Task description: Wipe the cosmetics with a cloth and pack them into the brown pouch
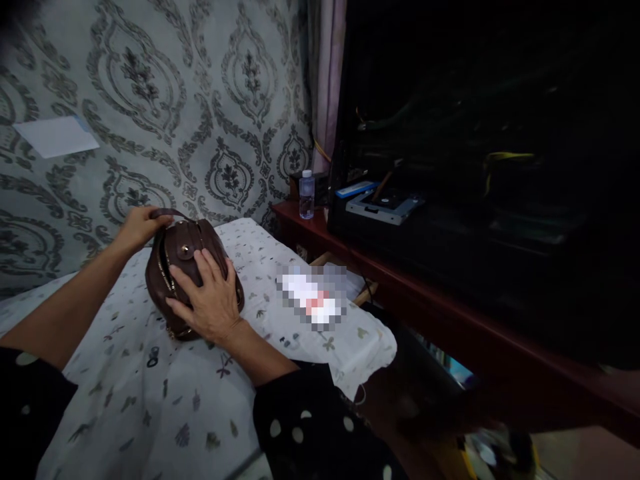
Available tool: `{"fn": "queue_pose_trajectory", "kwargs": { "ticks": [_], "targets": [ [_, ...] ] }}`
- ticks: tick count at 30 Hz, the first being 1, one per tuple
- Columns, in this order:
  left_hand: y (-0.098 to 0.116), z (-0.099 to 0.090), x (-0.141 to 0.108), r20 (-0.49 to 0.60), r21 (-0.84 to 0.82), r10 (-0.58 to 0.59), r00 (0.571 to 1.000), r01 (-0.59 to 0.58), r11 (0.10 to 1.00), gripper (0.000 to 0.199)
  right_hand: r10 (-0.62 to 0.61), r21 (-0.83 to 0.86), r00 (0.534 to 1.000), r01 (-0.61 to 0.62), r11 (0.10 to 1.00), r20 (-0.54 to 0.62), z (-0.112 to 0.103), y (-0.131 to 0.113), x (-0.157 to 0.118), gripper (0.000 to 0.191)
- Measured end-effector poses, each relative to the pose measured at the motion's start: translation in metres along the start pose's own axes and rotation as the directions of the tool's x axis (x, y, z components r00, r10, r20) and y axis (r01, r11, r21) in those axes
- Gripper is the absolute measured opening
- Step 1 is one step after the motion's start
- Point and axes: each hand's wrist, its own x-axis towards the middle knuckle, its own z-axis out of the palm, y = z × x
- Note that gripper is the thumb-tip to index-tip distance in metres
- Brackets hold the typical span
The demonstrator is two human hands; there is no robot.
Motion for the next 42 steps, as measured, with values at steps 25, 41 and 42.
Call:
{"fn": "queue_pose_trajectory", "kwargs": {
  "ticks": [25,41,42],
  "targets": [
    [-0.005,-0.009,-0.007,0.052,0.381,0.006,0.999,-0.026,0.924,0.015,-0.051,0.045,0.992,0.056,0.997,-0.116,0.009,0.006,-0.001,0.050],
    [-0.006,-0.020,-0.009,0.178,0.281,0.159,0.971,-0.206,0.937,0.012,-0.077,0.046,0.981,0.086,0.995,-0.180,0.010,0.007,-0.001,0.047],
    [-0.006,-0.021,-0.010,0.190,0.271,0.175,0.966,-0.223,0.936,0.012,-0.075,0.050,0.980,0.086,0.995,-0.182,0.010,0.007,0.000,0.047]
  ]
}}
